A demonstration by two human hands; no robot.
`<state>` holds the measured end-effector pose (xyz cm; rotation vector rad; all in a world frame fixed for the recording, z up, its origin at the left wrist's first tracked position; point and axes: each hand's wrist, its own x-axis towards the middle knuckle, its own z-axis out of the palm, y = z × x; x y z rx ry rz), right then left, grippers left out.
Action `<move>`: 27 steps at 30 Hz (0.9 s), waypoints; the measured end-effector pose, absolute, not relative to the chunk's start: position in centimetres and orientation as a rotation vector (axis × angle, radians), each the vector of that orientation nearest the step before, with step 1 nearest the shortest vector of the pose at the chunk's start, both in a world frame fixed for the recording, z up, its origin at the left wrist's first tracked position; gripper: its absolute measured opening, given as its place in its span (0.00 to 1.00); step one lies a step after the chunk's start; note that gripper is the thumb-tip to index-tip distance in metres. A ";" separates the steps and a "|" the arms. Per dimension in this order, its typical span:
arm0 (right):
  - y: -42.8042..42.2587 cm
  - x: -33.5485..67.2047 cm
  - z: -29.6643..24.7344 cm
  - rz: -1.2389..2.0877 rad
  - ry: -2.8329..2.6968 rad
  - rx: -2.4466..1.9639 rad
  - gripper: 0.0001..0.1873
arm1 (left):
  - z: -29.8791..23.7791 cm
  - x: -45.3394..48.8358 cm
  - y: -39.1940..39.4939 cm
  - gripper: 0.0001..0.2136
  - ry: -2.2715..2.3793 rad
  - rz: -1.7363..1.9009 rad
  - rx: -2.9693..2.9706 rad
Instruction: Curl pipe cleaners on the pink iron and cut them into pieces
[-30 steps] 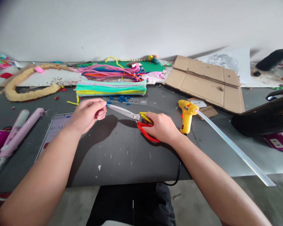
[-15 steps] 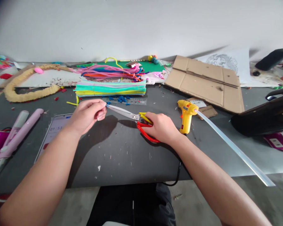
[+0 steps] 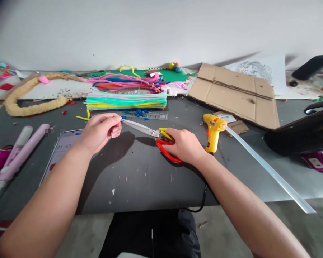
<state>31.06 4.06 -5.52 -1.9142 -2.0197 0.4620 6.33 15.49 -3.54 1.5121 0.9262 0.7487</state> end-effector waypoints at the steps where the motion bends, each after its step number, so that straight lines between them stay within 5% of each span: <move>1: 4.1 31.1 -5.5 0.460 -2.018 -1.912 0.13 | -3.6 6.3 15.5 0.13 0.927 0.747 1.512; 27: 3.9 30.6 -5.4 0.415 -1.960 -1.914 0.18 | -4.0 6.4 15.6 0.16 0.916 0.750 1.477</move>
